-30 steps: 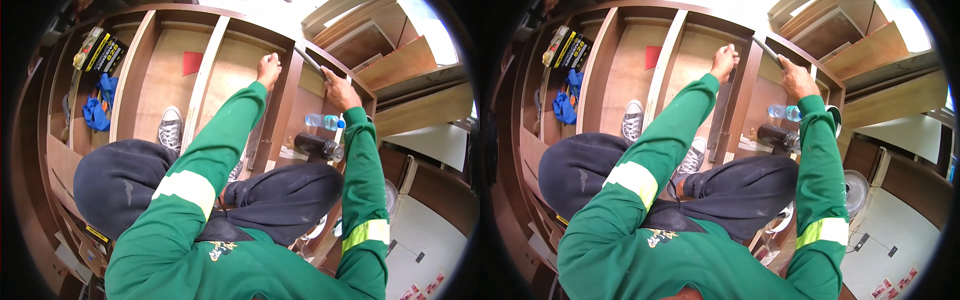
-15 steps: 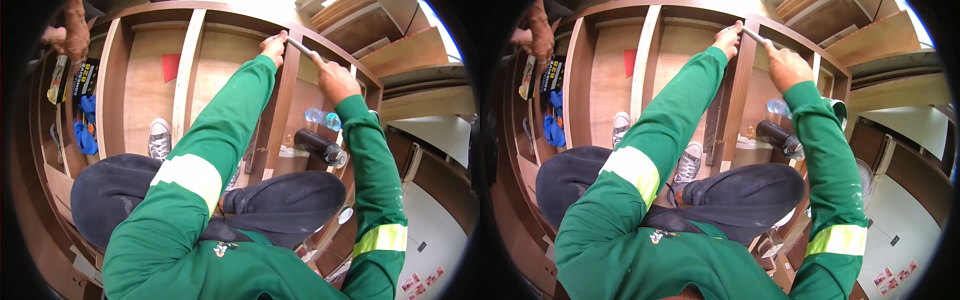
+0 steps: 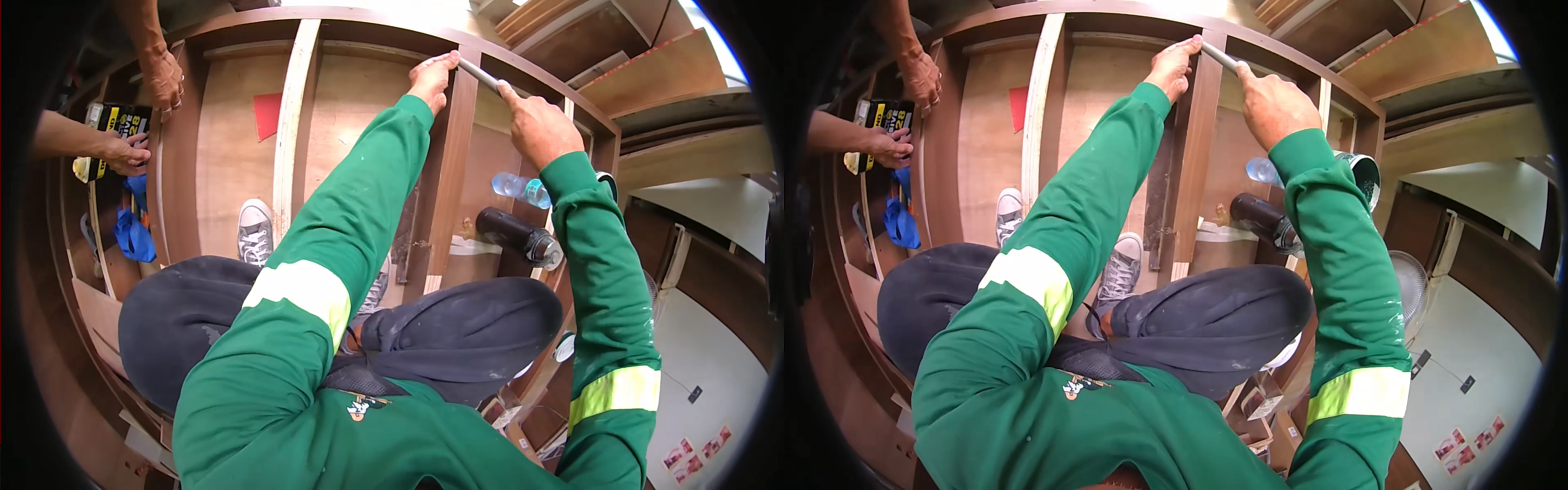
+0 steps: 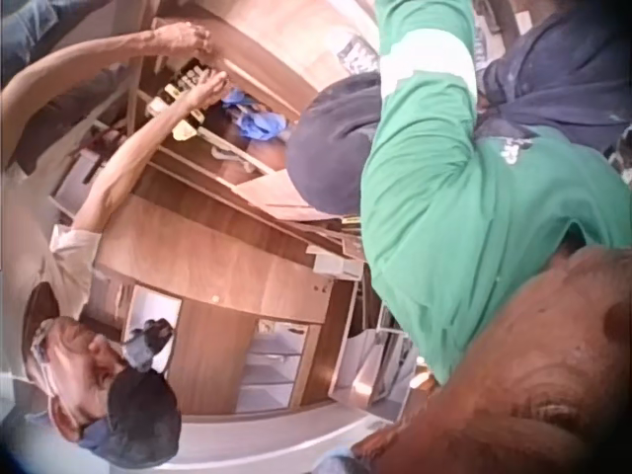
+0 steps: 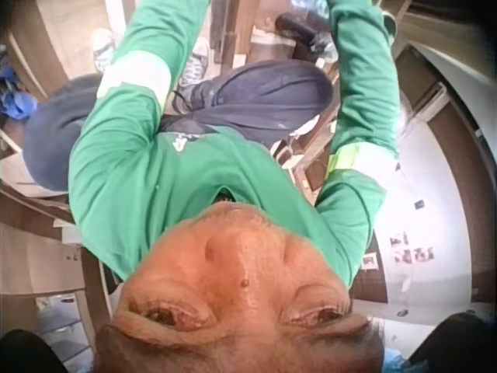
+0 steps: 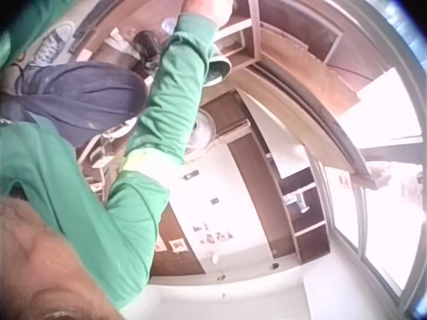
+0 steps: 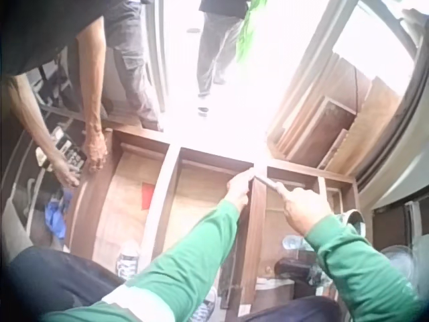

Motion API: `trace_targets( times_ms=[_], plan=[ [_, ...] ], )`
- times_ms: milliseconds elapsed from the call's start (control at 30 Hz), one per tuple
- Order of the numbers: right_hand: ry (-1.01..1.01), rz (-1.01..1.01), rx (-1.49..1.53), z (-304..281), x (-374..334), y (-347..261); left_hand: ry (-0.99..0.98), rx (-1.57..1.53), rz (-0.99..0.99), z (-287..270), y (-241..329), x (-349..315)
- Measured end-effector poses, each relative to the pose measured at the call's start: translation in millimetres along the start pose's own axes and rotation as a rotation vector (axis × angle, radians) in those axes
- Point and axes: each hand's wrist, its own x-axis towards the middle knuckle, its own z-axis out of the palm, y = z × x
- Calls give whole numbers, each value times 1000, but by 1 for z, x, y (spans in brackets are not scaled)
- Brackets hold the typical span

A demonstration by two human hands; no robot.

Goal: The person sits inside a wooden cabinet structure and uses a metal file to smooth the edges of a wooden strip. They repeatedly file the wood, check the fit by placing it into a slot, and adjust its position within the cabinet frame.

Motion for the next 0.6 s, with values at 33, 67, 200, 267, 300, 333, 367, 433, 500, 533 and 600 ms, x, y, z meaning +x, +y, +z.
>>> trace_targets(
  times_ms=[33, 67, 200, 267, 300, 333, 367, 433, 500, 533, 600],
  plan=[
    [-2, -6, 8, -1, 1, -5, 18, 13, -26, -4, -5, 5],
    [-6, -3, 17, -2, 2, -8, 3, -13, 22, -2, -6, 10],
    [-10, -20, 86, 19, 22, -15, 116, 22, -40, -16, -9, 21],
    [-4, -3, 128, 26, 37, -17, 186, 49, -82, -12, -3, 24],
    [17, 6, 134, 34, 48, -20, 252, 177, -97, -5, 0, 36],
    [40, 3, 144, 36, 57, -22, 333, 303, -107, -4, -1, 54],
    [-3, 31, 165, 36, 59, -19, 273, 327, -138, -1, -3, 57],
    [-90, 47, 185, 25, 60, -24, 152, 272, -110, -18, 0, 68],
    [-105, 68, 219, 31, 48, -13, -7, 239, -8, -12, -10, 58],
    [-113, 69, 238, 34, 45, -11, -77, 223, 46, -10, -12, 54],
    [-336, 122, 433, -9, 24, -23, -38, 277, 100, -16, -15, 39]
  ],
)
